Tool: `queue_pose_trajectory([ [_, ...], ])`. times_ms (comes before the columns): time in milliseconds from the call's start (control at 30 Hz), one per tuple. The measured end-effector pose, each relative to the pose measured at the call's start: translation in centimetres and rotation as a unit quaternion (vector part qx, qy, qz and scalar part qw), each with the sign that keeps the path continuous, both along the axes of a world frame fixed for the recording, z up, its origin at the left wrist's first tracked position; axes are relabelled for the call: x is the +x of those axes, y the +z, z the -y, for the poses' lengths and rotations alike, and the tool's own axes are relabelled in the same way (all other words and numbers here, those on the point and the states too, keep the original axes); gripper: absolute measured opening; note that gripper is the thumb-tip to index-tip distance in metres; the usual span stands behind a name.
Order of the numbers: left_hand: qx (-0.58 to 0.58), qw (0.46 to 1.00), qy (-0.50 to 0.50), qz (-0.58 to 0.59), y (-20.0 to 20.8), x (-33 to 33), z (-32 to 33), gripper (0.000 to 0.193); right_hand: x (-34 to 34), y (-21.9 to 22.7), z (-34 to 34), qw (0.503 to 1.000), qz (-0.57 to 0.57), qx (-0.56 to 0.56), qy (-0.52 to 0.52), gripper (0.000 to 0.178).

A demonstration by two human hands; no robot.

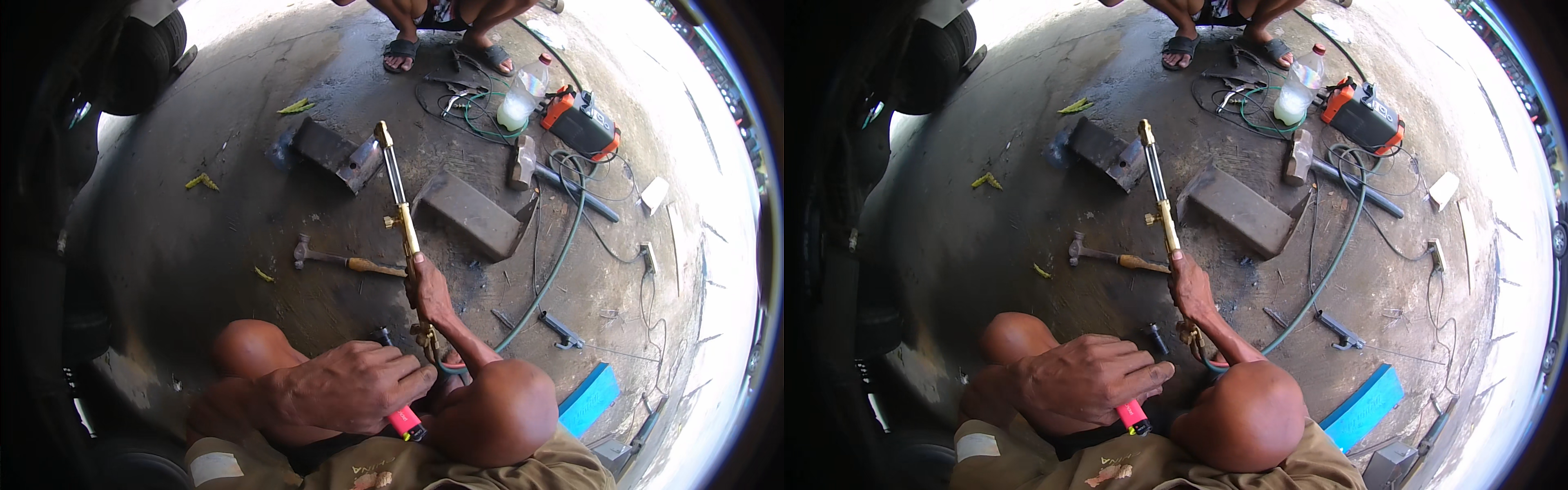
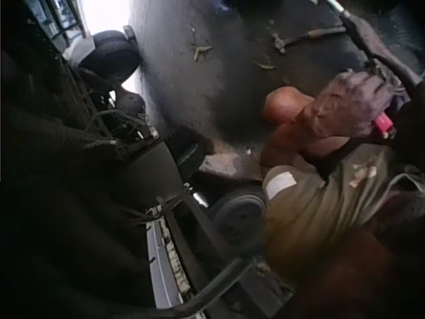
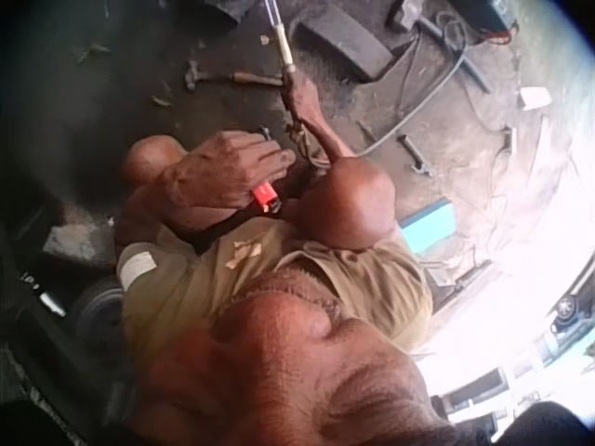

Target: The person sits on the ground and uses a lighter to ignite a handheld blowtorch. They then direct the flame onto a metal block resting on the floor, heating it for an extended period.

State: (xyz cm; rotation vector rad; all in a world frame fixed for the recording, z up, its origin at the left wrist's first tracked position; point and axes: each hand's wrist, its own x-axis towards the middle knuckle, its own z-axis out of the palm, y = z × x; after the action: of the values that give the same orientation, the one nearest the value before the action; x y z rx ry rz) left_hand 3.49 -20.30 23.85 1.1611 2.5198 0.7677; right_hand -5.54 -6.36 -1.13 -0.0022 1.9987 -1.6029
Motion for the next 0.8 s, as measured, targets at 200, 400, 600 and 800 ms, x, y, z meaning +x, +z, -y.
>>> queue_pose_trajectory([
  [200,-0.027,0.999,-0.008,0.045,-1.5,-0.1,0.0,0.034,0.9,2.4,0.0,0.992,-0.085,0.076,0.050,0.061],
  [400,-0.046,0.992,-0.016,0.120,-2.4,-1.3,-0.7,0.017,1.6,1.8,-0.6,0.985,-0.128,0.102,0.062,0.060],
  [600,-0.061,0.985,-0.034,0.158,-4.2,-1.8,-0.7,0.022,1.7,2.3,-1.8,0.986,-0.139,0.066,0.058,0.054],
  [800,-0.048,0.981,-0.036,0.187,-5.2,-3.5,-0.5,0.019,0.9,2.5,-3.3,0.980,-0.152,0.111,0.070,0.060],
])
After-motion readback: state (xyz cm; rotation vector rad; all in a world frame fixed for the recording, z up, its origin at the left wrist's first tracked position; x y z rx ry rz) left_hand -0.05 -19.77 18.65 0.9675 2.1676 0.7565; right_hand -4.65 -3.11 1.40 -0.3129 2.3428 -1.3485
